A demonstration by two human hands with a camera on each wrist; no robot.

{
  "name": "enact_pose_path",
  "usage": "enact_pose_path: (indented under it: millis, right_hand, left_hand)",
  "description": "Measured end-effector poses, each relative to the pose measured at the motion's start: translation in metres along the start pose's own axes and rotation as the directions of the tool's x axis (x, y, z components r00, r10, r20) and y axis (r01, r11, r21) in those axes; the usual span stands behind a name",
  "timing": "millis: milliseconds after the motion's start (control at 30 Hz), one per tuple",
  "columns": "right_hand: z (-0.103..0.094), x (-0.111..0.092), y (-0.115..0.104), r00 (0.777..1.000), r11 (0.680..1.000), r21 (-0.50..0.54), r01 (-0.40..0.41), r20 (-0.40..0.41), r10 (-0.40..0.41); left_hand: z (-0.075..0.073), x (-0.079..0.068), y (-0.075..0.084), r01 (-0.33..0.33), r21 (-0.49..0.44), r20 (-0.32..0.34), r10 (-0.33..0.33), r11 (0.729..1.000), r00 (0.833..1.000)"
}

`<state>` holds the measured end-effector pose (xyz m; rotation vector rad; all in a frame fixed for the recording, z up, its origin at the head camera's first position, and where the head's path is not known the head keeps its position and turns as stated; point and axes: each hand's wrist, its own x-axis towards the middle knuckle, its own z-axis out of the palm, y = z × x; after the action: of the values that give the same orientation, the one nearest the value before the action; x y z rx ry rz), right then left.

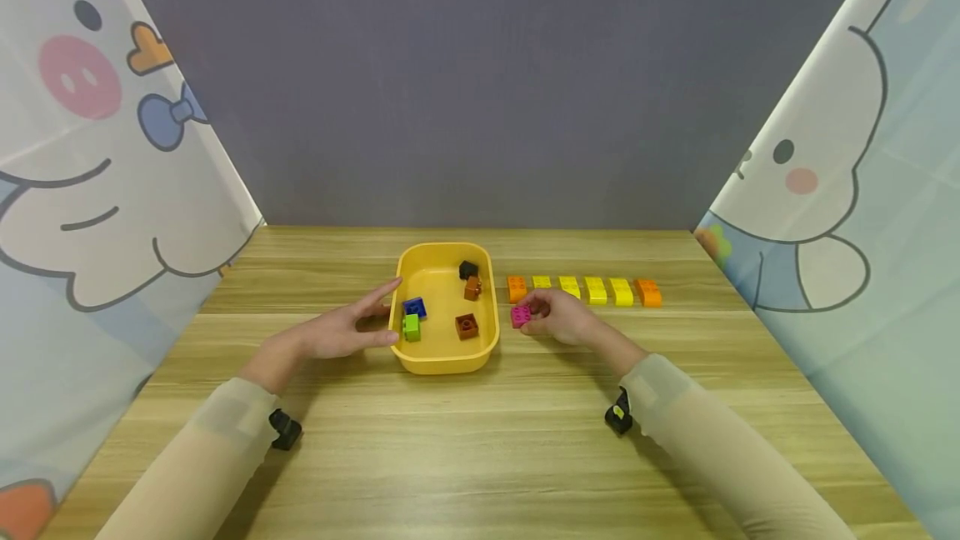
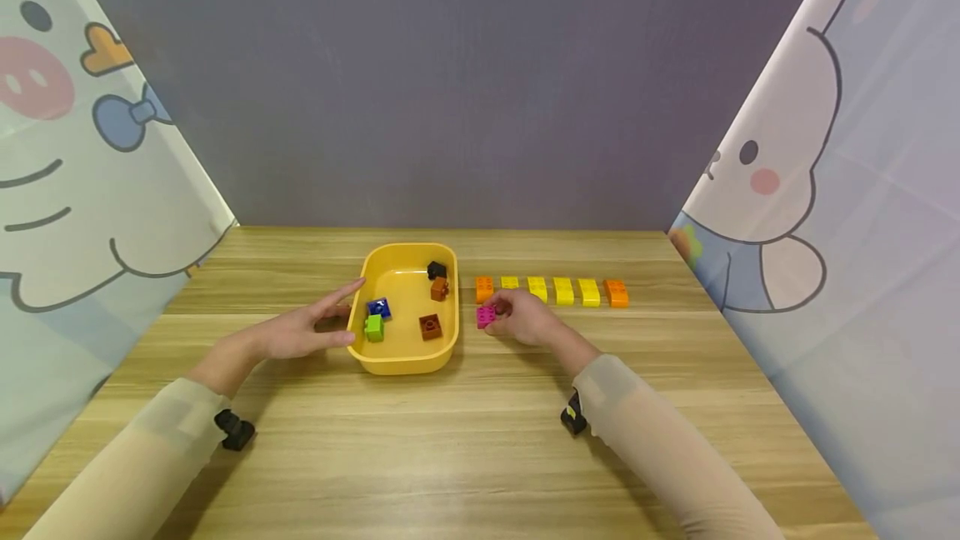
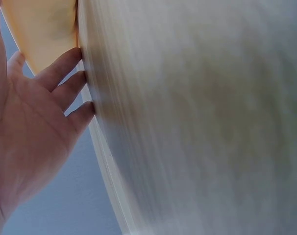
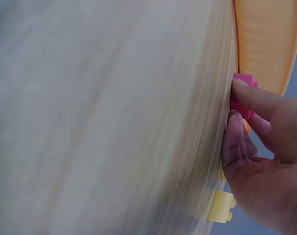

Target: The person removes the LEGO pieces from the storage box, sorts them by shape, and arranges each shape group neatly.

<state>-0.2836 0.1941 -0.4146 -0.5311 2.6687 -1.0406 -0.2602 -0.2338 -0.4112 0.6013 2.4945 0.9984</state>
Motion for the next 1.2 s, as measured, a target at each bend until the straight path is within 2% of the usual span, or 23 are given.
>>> enact_pose_path:
  millis: [700, 900, 1067, 1200]
  right_hand:
    - [0.001, 0.002, 0.003, 1.000, 1.000, -0.028, -0.008, -0.005, 0.008]
    - [-0.004, -0.003, -0.002, 0.999, 1.000, -0.025, -0.001, -0.032, 0.000]
    - [-0.010, -0.005, -0.010, 0.993, 0.999, 0.005, 0.053, -0.102, -0.052]
    - [-0.010, -0.002, -0.022, 0.977, 0.984, 0.040, 0.173, -0.135, -0.167]
  left_hand:
    - [0.000, -0.003, 0.001, -0.005, 0.016, -0.010, 0.005, 1.000, 1.000]
    - [0.001, -0.003, 0.002, -0.011, 0.017, -0.003, 0.011, 1.000, 1.000]
    - [0.001, -0.003, 0.002, 0.000, 0.014, -0.009, 0.000, 1.000, 1.000]
    - [0.000, -0.002, 0.003, 0.003, 0.015, -0.007, -0.003, 1.000, 1.000]
